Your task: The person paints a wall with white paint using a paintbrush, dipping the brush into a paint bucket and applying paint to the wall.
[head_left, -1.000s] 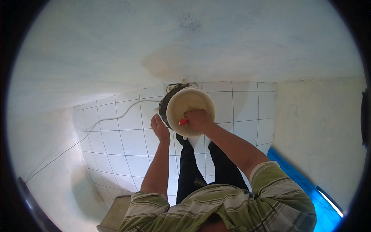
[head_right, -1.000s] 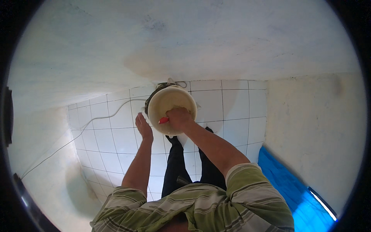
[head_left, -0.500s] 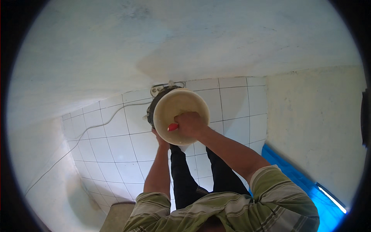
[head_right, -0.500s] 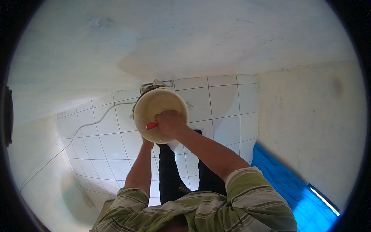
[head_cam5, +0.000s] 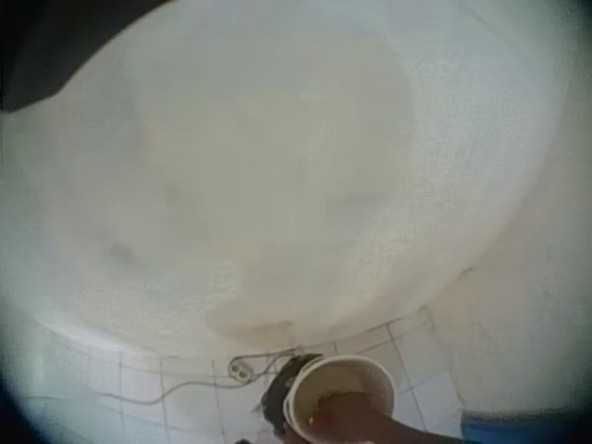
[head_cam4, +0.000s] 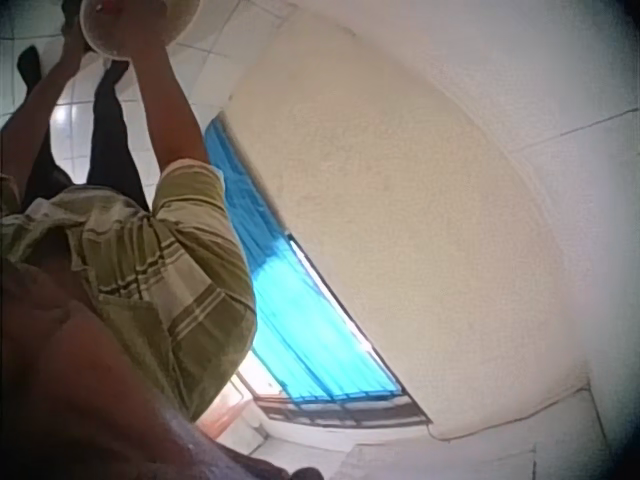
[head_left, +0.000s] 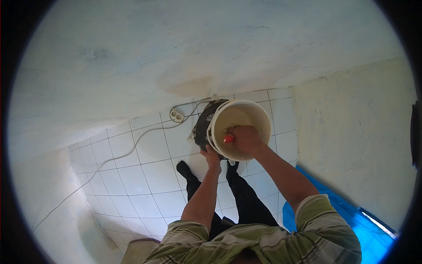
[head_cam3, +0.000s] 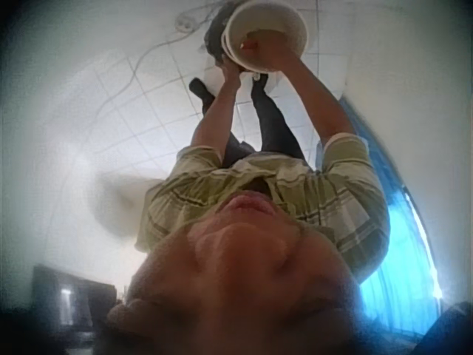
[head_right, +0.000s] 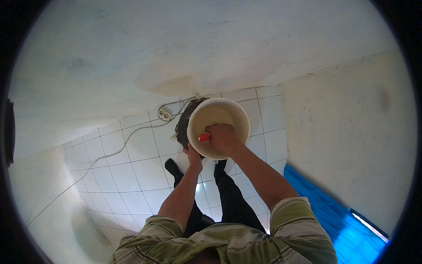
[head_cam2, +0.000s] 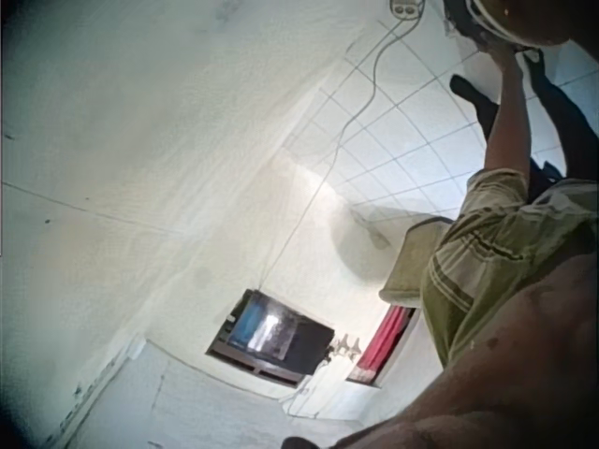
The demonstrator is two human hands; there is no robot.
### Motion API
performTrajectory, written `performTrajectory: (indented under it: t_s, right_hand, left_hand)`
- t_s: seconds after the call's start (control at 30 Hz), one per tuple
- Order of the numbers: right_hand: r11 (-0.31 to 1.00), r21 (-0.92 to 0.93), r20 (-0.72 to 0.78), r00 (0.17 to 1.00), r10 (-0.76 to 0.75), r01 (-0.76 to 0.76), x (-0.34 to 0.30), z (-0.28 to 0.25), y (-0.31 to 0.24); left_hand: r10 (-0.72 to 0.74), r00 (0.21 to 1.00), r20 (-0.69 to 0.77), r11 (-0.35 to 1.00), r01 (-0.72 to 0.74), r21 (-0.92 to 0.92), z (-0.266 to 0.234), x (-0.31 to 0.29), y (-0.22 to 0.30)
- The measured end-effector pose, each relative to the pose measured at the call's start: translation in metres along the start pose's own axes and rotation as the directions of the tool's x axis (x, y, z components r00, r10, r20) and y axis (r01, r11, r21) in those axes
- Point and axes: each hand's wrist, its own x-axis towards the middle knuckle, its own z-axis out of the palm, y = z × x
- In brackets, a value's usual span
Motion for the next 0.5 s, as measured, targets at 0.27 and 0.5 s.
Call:
performTrajectory:
  t_s: [0.27,0.5]
  right_hand:
    - [0.981,0.189,-0.078,0.996,0.048,-0.033,-0.012,-0.016,0.021]
    - [0.926,0.36,-0.053,0.989,0.14,-0.112,-0.006,-0.015,0.021]
  left_hand:
    - [0.4,0.916,0.036,0.895,-0.399,0.202,-0.003,-0.038,0.062]
    - [0.639,0.604,0.477,0.669,-0.742,0.043,0.019,-0.121,0.154]
